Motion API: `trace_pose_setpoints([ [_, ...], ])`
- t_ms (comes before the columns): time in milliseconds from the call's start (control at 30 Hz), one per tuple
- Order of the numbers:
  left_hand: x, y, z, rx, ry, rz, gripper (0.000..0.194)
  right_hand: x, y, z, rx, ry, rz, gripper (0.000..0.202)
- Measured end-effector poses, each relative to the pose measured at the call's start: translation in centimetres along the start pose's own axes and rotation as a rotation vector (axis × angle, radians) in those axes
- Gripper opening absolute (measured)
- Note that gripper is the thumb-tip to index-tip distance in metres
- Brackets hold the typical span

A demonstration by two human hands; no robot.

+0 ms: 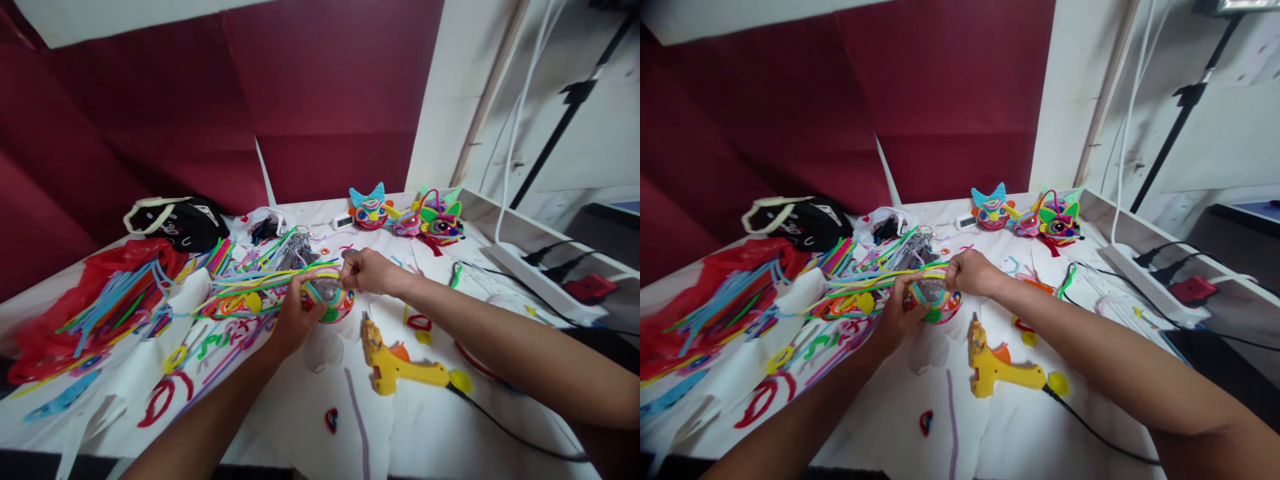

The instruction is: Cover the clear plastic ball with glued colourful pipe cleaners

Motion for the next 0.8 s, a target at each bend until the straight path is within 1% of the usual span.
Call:
trace_pose_setpoints([
  [167,-0.7,0.1,0.0,0.009,0.046,0.035,0.046,0.2,-0.1,-0.1,0.002,-0.007,0.003,0.009],
  [333,-1.6,0.3,0.4,0.039,0.089,0.032,0.039,0.1,-0.2,-0.2,0.009,-0.006,0.008,0.009],
  [467,-2.2,0.7,0.7,0.017,0.175,0.057,0.046,-0.1,-0.2,-0.2,0.011,-0.01,0.016,0.008],
  [533,-2.5,0.9,0.9,0.023,0.201,0.073,0.049,-0.1,-0.2,-0.2,0.012,-0.009,0.02,0.008],
  [600,-2.9,1.1,1.0,0.055,0.224,0.097,0.047,-0.1,-0.1,-0.2,0.013,-0.008,0.024,0.008],
  [667,-3.4,1.3,1.1,0.113,0.263,0.132,0.041,-0.2,-0.1,-0.3,0.013,-0.006,0.028,0.007],
  [733,-3.7,1.4,1.1,0.194,0.308,0.168,0.035,-0.3,-0.1,-0.3,0.017,-0.004,0.029,0.007],
  [800,-3.8,1.6,1.0,0.281,0.344,0.201,0.034,-0.3,0.0,-0.3,0.023,0.0,0.03,0.007],
])
Point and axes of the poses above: each hand's wrist, its own y-axis towards the middle knuckle, its own z-axis out of the palm, x = y × z, the point moved 9 cm from there along y, towards the middle knuckle, and after that the axes turned 7 degrees about -y, right-handed, at the moved point
